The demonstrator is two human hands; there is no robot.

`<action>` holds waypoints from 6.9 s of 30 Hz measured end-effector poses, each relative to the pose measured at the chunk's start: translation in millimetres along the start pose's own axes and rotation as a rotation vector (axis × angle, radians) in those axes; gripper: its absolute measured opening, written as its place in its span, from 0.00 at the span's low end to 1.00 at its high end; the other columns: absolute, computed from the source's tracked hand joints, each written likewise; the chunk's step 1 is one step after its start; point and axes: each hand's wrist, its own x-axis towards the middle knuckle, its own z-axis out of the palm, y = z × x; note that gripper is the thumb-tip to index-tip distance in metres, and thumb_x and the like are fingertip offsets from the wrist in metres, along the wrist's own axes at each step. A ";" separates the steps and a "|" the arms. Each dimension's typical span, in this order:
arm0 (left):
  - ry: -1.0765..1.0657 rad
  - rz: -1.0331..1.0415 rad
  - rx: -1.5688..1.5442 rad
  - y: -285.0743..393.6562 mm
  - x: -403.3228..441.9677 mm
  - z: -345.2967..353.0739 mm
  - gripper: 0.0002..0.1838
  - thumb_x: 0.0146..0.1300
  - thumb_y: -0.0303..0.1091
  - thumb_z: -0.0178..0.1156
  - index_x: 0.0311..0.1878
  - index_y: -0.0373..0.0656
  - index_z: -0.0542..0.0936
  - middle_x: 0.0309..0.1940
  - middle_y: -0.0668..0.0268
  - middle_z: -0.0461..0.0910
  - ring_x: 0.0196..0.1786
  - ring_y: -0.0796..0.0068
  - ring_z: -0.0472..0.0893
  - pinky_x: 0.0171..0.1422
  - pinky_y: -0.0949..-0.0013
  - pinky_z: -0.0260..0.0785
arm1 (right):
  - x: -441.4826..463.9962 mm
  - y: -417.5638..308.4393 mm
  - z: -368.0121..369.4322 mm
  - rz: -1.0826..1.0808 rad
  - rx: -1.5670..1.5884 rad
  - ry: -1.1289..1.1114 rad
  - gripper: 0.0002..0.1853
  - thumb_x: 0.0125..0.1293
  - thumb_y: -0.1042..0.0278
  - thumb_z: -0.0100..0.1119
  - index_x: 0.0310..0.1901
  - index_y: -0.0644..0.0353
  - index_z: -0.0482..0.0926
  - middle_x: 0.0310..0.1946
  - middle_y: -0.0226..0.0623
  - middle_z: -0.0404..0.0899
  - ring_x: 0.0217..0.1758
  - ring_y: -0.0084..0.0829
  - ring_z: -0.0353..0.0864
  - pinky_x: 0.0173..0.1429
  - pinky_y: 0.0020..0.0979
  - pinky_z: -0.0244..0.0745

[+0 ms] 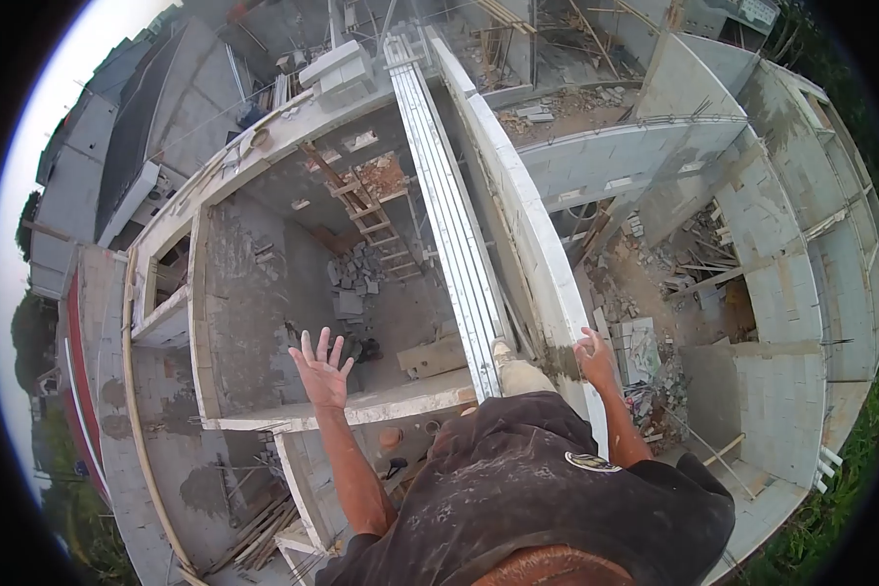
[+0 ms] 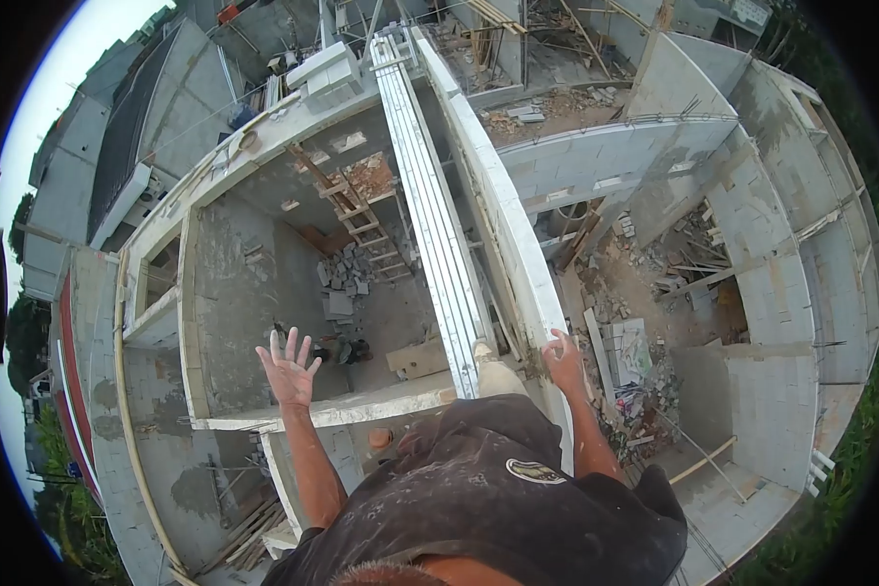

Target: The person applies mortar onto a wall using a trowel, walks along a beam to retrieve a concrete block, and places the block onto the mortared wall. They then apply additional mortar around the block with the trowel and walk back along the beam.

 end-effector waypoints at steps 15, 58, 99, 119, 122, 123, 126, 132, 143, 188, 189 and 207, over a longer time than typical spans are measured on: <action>0.157 -0.806 0.290 -157.3 193.8 -39.6 0.54 0.58 0.81 0.41 0.79 0.61 0.39 0.78 0.57 0.47 0.76 0.44 0.53 0.72 0.26 0.37 | 320.8 -146.0 65.7 0.119 0.177 -0.053 0.26 0.63 0.66 0.63 0.63 0.55 0.73 0.43 0.35 0.82 0.34 0.27 0.78 0.45 0.31 0.75; -0.393 -0.991 0.327 44.7 1136.6 417.4 0.50 0.64 0.78 0.29 0.78 0.51 0.47 0.77 0.57 0.53 0.74 0.46 0.58 0.73 0.41 0.52 | 1257.9 -398.6 286.5 -0.031 0.091 -0.117 0.24 0.63 0.67 0.61 0.61 0.63 0.73 0.43 0.37 0.82 0.39 0.26 0.80 0.46 0.28 0.75; 0.171 -0.602 -0.209 182.2 1652.0 625.2 0.50 0.62 0.78 0.36 0.79 0.57 0.43 0.76 0.55 0.53 0.72 0.48 0.62 0.71 0.41 0.57 | 1897.5 -640.9 524.0 0.077 0.120 -0.573 0.26 0.64 0.65 0.61 0.63 0.63 0.71 0.45 0.39 0.82 0.43 0.28 0.81 0.50 0.33 0.76; 1.133 -0.153 -1.122 93.7 1846.1 710.4 0.49 0.64 0.74 0.45 0.79 0.57 0.44 0.72 0.58 0.61 0.71 0.56 0.66 0.73 0.47 0.57 | 2216.2 -736.0 931.0 -0.676 -0.797 -1.122 0.28 0.62 0.55 0.63 0.62 0.56 0.72 0.50 0.46 0.80 0.57 0.44 0.79 0.60 0.42 0.71; 1.083 -0.274 -1.099 31.7 1907.8 688.8 0.49 0.64 0.74 0.45 0.79 0.57 0.42 0.72 0.56 0.61 0.67 0.55 0.68 0.68 0.47 0.62 | 2230.2 -706.7 978.8 -0.666 -0.652 -1.112 0.27 0.63 0.51 0.62 0.61 0.53 0.72 0.56 0.49 0.77 0.60 0.48 0.75 0.63 0.44 0.70; 1.104 -0.270 -1.090 16.2 1936.2 677.7 0.50 0.64 0.74 0.45 0.79 0.56 0.42 0.72 0.56 0.61 0.68 0.56 0.68 0.68 0.48 0.62 | 2233.7 -698.3 997.9 -0.693 -0.649 -1.107 0.28 0.64 0.51 0.62 0.62 0.54 0.72 0.57 0.50 0.75 0.62 0.49 0.74 0.64 0.44 0.69; 1.103 -0.280 -1.037 -17.7 2008.4 644.2 0.51 0.63 0.75 0.43 0.79 0.54 0.41 0.72 0.57 0.60 0.70 0.55 0.66 0.70 0.47 0.59 | 2233.1 -666.5 1044.0 -0.784 -0.552 -1.074 0.31 0.65 0.49 0.60 0.63 0.59 0.70 0.62 0.51 0.71 0.66 0.50 0.70 0.68 0.43 0.66; 1.081 -0.224 -0.898 -54.3 2139.7 575.0 0.51 0.63 0.77 0.37 0.79 0.51 0.42 0.76 0.57 0.51 0.77 0.50 0.52 0.77 0.45 0.47 | 2223.0 -634.6 1131.2 -0.905 -0.525 -0.988 0.34 0.67 0.47 0.58 0.64 0.66 0.68 0.61 0.56 0.71 0.67 0.51 0.68 0.69 0.43 0.65; 1.009 -0.118 -0.580 -85.7 2167.6 547.5 0.52 0.63 0.77 0.37 0.79 0.47 0.44 0.79 0.62 0.44 0.78 0.61 0.50 0.79 0.50 0.41 | 2146.7 -605.3 1096.2 -0.479 -0.541 -1.010 0.34 0.66 0.47 0.59 0.60 0.73 0.68 0.57 0.57 0.73 0.62 0.53 0.71 0.65 0.46 0.66; 1.009 -0.573 -0.786 142.6 1923.7 744.1 0.42 0.62 0.61 0.60 0.71 0.44 0.64 0.66 0.57 0.70 0.66 0.60 0.72 0.66 0.55 0.65 | 2094.7 -814.5 855.4 0.386 -0.672 -1.317 0.49 0.56 0.46 0.68 0.67 0.79 0.59 0.62 0.59 0.69 0.63 0.47 0.73 0.64 0.41 0.70; 0.911 -0.517 -0.898 145.4 1928.7 737.4 0.41 0.62 0.60 0.60 0.71 0.45 0.64 0.66 0.58 0.70 0.66 0.61 0.72 0.65 0.54 0.66 | 2101.3 -825.0 857.3 0.374 -0.695 -1.306 0.49 0.56 0.46 0.68 0.67 0.79 0.59 0.62 0.59 0.69 0.63 0.47 0.73 0.64 0.41 0.70; 0.861 -0.214 -0.640 200.1 1890.6 601.4 0.45 0.60 0.75 0.50 0.72 0.53 0.61 0.59 0.58 0.73 0.54 0.62 0.74 0.58 0.55 0.63 | 1958.9 -935.4 921.3 -2.153 -0.749 -0.984 0.37 0.54 0.72 0.61 0.69 0.57 0.63 0.69 0.46 0.61 0.65 0.48 0.66 0.67 0.60 0.57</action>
